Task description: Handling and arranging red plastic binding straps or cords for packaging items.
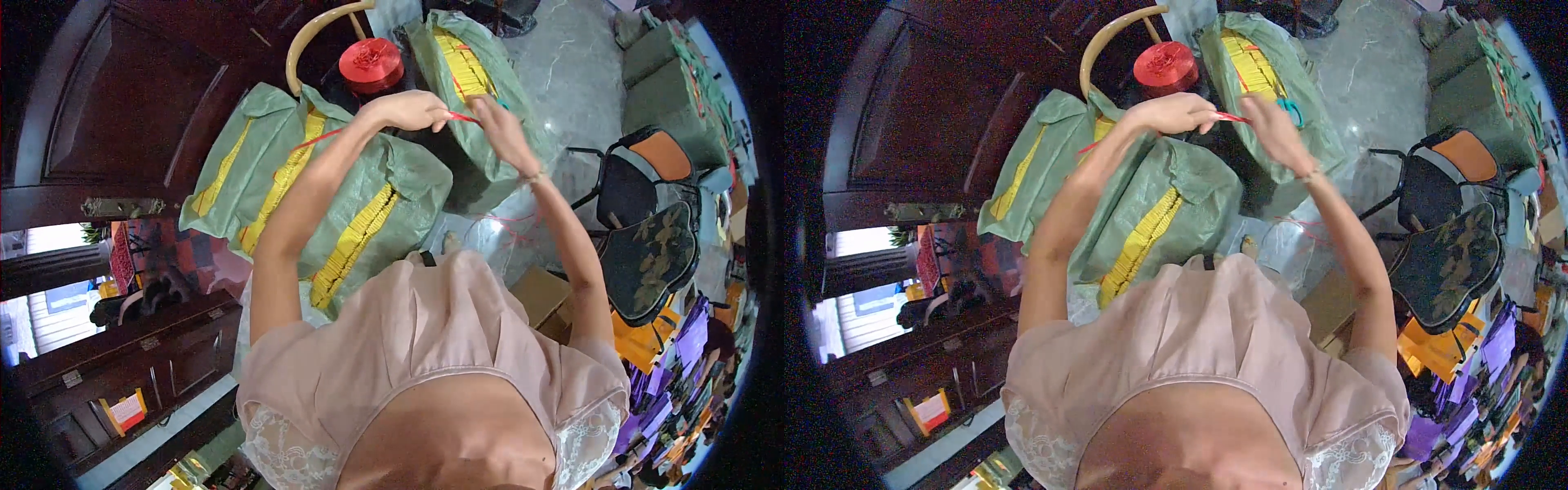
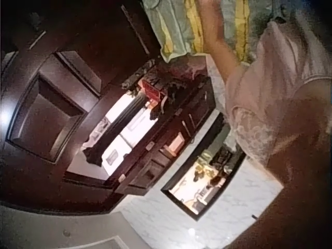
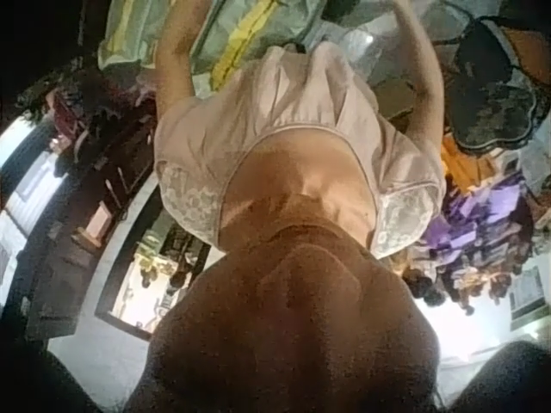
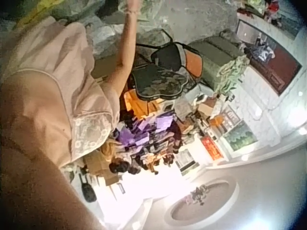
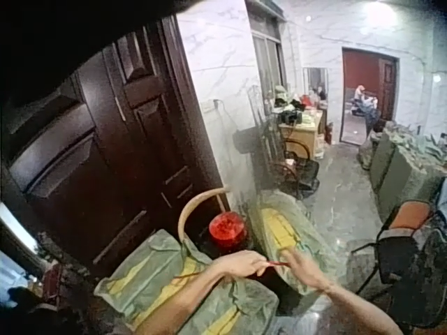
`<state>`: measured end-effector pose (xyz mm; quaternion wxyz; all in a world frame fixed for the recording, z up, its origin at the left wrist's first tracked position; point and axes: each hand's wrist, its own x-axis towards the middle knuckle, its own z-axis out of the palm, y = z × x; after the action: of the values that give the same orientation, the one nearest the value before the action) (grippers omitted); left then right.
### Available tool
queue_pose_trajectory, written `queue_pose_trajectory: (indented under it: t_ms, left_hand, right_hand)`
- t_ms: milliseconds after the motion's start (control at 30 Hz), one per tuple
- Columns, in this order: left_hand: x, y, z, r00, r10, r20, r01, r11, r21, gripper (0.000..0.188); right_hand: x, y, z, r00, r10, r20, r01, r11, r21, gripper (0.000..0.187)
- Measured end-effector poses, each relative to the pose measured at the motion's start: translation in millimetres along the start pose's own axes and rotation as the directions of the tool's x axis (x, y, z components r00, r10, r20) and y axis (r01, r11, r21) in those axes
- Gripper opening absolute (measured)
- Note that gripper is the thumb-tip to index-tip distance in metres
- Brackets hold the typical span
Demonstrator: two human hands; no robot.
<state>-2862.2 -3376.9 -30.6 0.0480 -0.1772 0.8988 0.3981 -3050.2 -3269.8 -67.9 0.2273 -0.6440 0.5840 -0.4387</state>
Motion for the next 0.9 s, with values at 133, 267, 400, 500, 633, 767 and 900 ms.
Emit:
queue_pose_trajectory:
  t_ms: [133, 267, 400, 500, 633, 767, 900]
  left_hand:
    - [-8.5, 29.7, -15.3, 0.997, -0.079, 0.018, 0.08, 0.993, -0.082, 0.037]
    - [-46.1, -14.9, -11.3, 0.989, -0.145, 0.027, 0.148, 0.967, -0.206, 0.034]
    - [-72.8, -27.8, -15.1, 0.988, -0.153, 0.004, 0.143, 0.908, -0.394, 0.03]
    - [-81.2, -34.7, -11.4, 0.985, -0.17, 0.011, 0.16, 0.908, -0.387, 0.028]
    - [-72.4, -44.3, -1.7, 0.99, -0.138, -0.033, 0.125, 0.956, -0.264, 0.029]
    - [-54.6, -44.7, 3.7, 0.988, -0.155, -0.027, 0.148, 0.976, -0.158, 0.031]
    - [-40.2, -23.4, 3.3, 0.987, -0.159, -0.02, 0.157, 0.983, -0.095, 0.032]
  right_hand:
    - [1.1, -28.2, 22.4, 0.996, 0.083, 0.044, -0.09, 0.973, 0.211, 0.037]
    - [3.0, -1.4, -16.2, 0.983, 0.157, -0.091, -0.157, 0.988, 0.009, 0.038]
    - [-13.1, 60.0, -72.5, 0.971, 0.102, -0.215, -0.129, 0.985, -0.115, 0.038]
    - [-26.4, 90.4, -92.7, 0.955, 0.225, -0.193, -0.28, 0.898, -0.339, 0.037]
    - [-35.5, 107.1, -90.8, 0.955, 0.208, -0.21, -0.293, 0.754, -0.588, 0.033]
    - [-24.2, 74.4, -57.2, 0.989, -0.115, -0.097, -0.002, 0.637, -0.771, 0.021]
    - [-4.5, -13.5, 8.9, 0.978, -0.194, 0.074, 0.208, 0.913, -0.35, 0.028]
